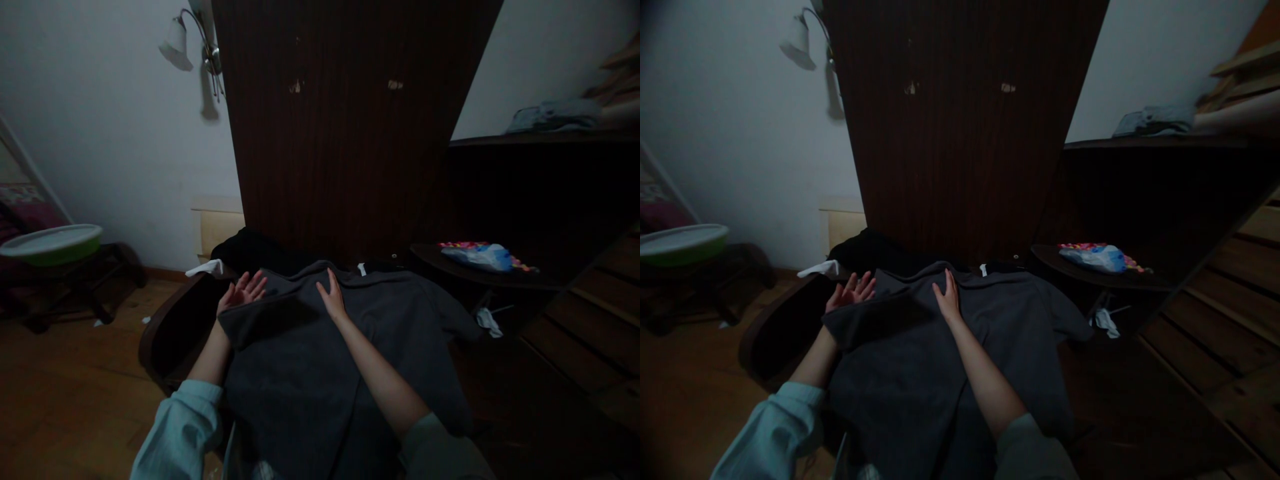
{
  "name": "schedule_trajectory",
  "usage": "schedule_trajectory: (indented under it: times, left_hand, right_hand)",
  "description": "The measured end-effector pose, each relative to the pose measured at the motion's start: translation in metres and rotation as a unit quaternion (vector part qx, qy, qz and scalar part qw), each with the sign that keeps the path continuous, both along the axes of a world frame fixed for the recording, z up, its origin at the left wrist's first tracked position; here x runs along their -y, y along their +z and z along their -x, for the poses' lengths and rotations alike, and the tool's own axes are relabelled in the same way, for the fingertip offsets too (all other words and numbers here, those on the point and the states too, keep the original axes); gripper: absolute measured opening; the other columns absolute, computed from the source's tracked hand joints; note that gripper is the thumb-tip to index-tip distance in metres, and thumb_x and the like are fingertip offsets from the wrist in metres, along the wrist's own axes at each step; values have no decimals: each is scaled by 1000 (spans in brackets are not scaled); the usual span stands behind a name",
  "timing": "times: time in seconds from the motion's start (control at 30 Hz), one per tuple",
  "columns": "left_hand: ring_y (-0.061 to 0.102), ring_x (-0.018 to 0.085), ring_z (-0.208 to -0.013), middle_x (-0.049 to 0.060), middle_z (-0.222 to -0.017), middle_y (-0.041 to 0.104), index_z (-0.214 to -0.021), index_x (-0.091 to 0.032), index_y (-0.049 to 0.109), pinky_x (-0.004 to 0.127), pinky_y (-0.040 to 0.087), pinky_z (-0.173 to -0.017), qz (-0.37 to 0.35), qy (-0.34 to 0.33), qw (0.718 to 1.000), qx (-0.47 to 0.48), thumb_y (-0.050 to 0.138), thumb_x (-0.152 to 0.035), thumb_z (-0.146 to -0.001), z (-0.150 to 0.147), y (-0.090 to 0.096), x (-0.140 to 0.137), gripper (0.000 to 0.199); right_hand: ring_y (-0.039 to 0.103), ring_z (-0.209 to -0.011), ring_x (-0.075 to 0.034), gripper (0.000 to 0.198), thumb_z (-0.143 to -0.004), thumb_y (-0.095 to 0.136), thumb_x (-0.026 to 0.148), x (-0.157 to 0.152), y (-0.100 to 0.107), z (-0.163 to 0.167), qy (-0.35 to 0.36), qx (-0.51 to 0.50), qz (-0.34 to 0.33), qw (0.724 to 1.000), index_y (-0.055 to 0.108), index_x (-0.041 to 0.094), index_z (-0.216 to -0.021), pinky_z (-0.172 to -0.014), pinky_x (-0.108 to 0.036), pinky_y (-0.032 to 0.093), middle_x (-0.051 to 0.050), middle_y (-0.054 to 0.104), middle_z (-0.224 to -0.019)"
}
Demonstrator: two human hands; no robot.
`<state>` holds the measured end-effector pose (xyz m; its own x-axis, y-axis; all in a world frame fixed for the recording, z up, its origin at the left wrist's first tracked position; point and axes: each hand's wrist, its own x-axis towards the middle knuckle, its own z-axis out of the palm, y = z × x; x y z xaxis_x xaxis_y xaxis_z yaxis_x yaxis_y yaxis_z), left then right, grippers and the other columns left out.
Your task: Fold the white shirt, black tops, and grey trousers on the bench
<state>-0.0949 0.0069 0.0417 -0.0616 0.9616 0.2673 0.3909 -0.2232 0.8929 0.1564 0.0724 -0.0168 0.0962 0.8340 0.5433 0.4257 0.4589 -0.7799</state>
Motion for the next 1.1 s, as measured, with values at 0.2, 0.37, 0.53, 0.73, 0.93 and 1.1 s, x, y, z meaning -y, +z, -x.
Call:
schedule_trajectory:
  times: [0.2,0.37,0.53,0.73,0.93,1.1]
  left_hand:
    - [54,16,-103,5,-111,59,-97,-22,59,26,45,-78,32,5,898,438,49,-27,-76,11,-14,-23,24]
    - [61,15,-75,6,-81,65,-84,-15,61,22,44,-60,107,135,959,227,64,-24,-61,11,-38,-43,25]
    - [59,15,-62,3,-62,62,-78,-11,62,25,44,-59,101,103,975,168,68,-33,-54,5,-45,-47,33]
    - [60,23,-84,5,-77,66,-73,-16,64,28,44,-73,74,101,989,73,67,-34,-53,4,-45,-48,27]
    - [60,26,-86,5,-79,68,-75,-16,65,31,44,-76,100,43,994,22,68,-42,-52,-2,-45,-43,35]
    - [62,19,-73,4,-81,68,-87,-15,61,27,47,-68,117,-14,975,188,70,-43,-55,-9,-37,-35,44]
  right_hand:
    - [51,-104,-20,37,-76,46,36,-1,-3,1,-13,1,-10,1000,54,16,-107,-90,-35,38,-10,57,-109]
    - [52,-61,-14,19,-76,49,32,8,-1,3,52,84,11,995,61,18,-71,-62,-25,42,-2,58,-67]
    - [47,-59,-12,13,-64,62,27,14,1,5,111,165,43,979,56,18,-57,-59,-23,36,2,50,-57]
    - [41,-55,-10,10,-58,53,15,14,8,3,183,58,100,976,45,18,-52,-54,-20,30,6,42,-53]
    - [34,-49,-8,9,-56,49,18,15,10,2,226,-3,159,961,40,19,-55,-48,-19,24,8,36,-50]
    - [27,-46,-6,12,-52,50,18,16,17,-1,272,-87,201,937,39,20,-56,-46,-19,19,10,32,-47]
